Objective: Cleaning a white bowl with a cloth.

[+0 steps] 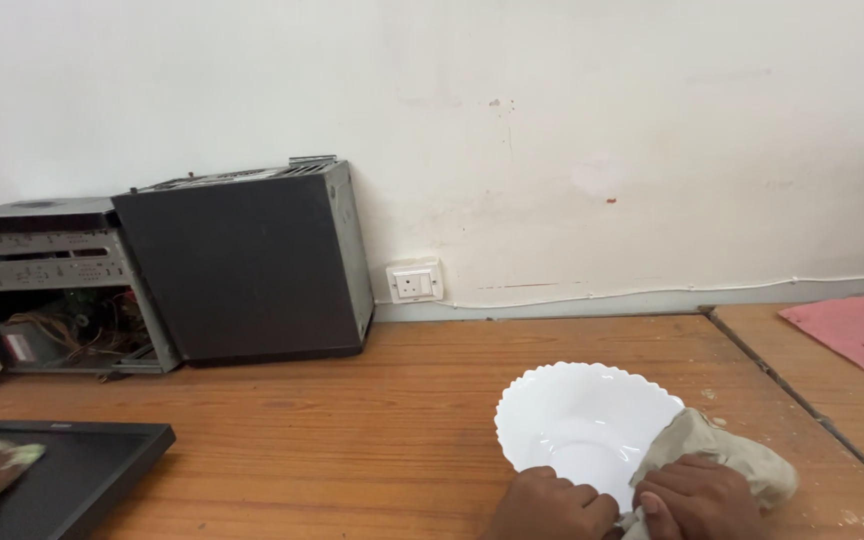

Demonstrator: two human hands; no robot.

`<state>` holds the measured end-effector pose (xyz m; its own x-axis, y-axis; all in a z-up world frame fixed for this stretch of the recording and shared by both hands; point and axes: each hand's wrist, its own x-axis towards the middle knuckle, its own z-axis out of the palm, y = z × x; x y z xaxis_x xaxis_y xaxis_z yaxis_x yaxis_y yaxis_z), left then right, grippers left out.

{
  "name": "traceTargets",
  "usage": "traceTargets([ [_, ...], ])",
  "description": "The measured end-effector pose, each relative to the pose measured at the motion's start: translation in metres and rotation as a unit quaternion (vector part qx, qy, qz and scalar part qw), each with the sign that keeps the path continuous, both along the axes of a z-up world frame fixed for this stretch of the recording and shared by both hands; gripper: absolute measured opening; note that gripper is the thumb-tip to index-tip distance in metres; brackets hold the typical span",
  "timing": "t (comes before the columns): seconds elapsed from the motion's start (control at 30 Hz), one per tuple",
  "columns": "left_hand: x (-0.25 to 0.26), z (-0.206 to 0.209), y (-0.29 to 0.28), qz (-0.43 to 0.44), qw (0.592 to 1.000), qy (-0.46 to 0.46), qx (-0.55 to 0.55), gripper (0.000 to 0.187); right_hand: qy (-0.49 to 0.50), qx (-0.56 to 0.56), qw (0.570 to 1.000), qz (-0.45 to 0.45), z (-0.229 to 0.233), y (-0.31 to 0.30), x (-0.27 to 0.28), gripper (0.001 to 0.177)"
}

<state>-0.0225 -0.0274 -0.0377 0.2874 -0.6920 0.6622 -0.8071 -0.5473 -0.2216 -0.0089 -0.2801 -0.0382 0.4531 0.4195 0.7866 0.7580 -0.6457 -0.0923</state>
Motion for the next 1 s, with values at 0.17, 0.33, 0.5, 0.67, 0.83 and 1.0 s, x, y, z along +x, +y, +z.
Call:
traceTargets([
  [0.17,-0.014,0.037,0.024,-0.100,0.994,0.028,-0.015,0.007,0.108,-0.021,0.993,0.032,0.029,-0.018,-0.006,0.027],
  [0.33,-0.015,0.048,0.027,-0.060,0.986,0.133,-0.081,0.053,0.105,0.063,0.992,0.018,0.058,-0.013,-0.009,0.036],
  [0.5,-0.015,0.040,0.012,-0.034,0.990,0.122,-0.062,0.060,0.109,0.117,0.987,0.020,0.013,-0.027,0.008,0.046],
  [0.67,-0.014,0.022,0.005,-0.035,0.996,0.055,-0.059,0.051,0.079,0.019,0.995,-0.050,0.023,0.016,-0.021,0.035],
  [0.83,-0.013,0.013,-0.005,-0.005,0.997,0.018,-0.077,0.026,0.022,-0.083,0.996,0.014,0.036,0.018,-0.016,0.027],
  [1.0,-0.013,0.045,0.029,-0.071,0.990,0.084,-0.085,0.039,0.092,-0.019,0.991,0.093,0.034,-0.029,0.010,0.039],
])
